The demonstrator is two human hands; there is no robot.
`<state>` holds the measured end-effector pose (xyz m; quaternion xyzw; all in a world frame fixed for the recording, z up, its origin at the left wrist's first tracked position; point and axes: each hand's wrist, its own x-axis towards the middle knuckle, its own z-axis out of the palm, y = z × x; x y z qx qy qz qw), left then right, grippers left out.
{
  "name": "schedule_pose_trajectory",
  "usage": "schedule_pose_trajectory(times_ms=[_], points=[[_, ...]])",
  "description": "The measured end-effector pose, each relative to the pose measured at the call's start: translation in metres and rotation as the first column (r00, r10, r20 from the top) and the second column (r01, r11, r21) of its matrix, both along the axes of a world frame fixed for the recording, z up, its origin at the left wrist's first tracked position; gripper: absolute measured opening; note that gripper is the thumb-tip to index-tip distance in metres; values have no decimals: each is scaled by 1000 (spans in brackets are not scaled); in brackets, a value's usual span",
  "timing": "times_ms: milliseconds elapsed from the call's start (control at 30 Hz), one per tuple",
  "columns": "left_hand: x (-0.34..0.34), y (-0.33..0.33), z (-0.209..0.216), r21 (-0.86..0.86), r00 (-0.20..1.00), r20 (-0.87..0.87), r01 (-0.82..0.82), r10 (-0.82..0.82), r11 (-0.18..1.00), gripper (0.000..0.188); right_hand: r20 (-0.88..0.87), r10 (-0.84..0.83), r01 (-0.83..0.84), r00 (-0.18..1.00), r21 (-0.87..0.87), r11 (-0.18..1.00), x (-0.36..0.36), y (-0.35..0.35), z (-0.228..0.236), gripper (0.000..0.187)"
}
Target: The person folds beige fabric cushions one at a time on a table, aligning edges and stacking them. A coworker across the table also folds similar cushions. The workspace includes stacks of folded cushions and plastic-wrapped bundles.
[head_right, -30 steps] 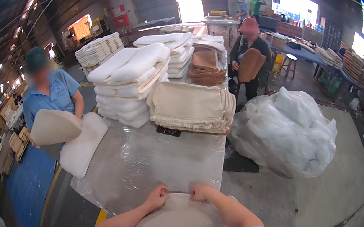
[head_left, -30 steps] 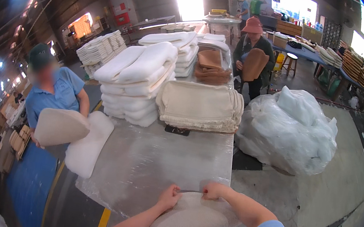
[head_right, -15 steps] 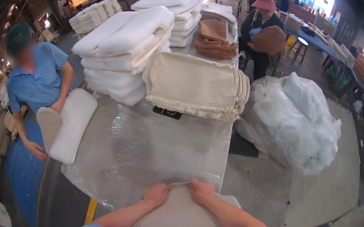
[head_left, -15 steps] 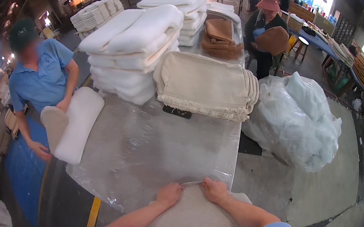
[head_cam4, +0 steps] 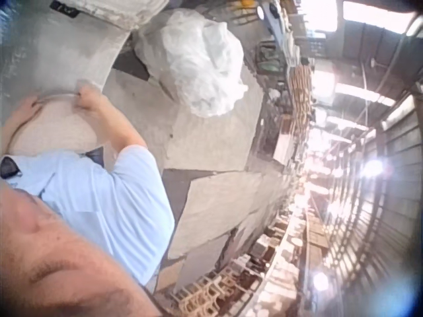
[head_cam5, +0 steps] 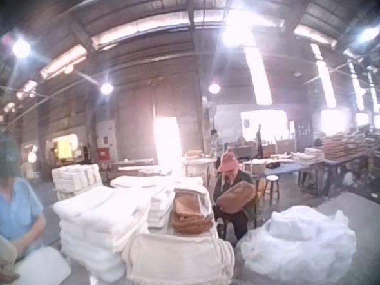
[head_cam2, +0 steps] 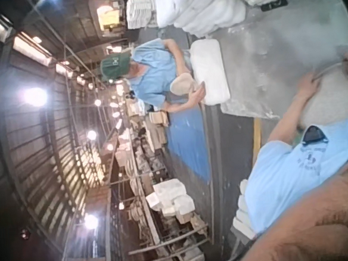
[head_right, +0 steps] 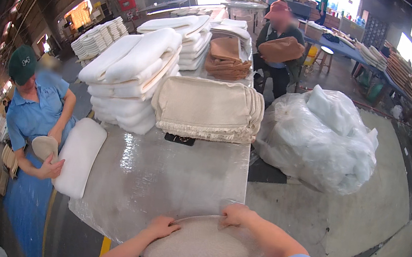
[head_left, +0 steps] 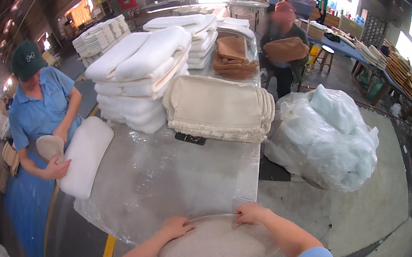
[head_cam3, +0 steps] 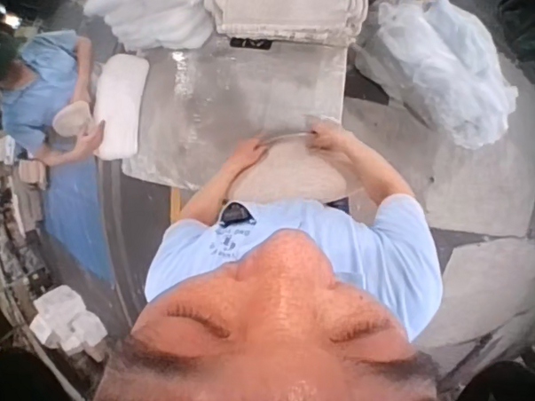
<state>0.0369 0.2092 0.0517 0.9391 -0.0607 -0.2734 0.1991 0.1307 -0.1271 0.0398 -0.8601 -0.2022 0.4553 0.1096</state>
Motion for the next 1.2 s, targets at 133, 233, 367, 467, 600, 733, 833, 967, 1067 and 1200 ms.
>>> schedule_pose_trajectory(times_ms=[133,233,367,467,600,733,833,967,1067,1200], points=[[-4,-1,6,52,996,-92,-6,11,999,47,254,-179,133,951,186,973,-21,-22,-22,30],[-8,-1,-5,70,992,24,-126,124,990,48,325,-344,260,881,274,926,-32,-8,-19,27],[-18,-4,-21,54,960,199,-212,198,976,49,351,-400,282,847,340,897,-45,-9,-17,21],[-18,-2,-30,66,938,274,-239,212,969,47,376,-413,269,829,379,885,-42,-9,-21,19],[-9,0,-35,67,951,200,-251,234,966,44,399,-332,220,855,301,928,-33,-10,-24,19],[-6,19,-27,-214,874,26,-470,486,856,49,325,-396,264,859,383,885,-24,-21,-9,38],[-34,42,-14,-267,757,43,-621,652,737,68,277,-472,367,837,357,859,-29,-45,26,68],[-85,71,5,-163,831,-313,-524,460,836,85,22,-458,457,889,46,888,-45,-100,58,109],[-116,63,-10,-216,725,-463,-650,510,728,88,-460,-599,630,656,-103,770,-58,-99,84,117],[-90,48,2,-39,661,-555,-627,505,778,86,-378,-656,659,654,-143,739,-69,-98,37,118]])
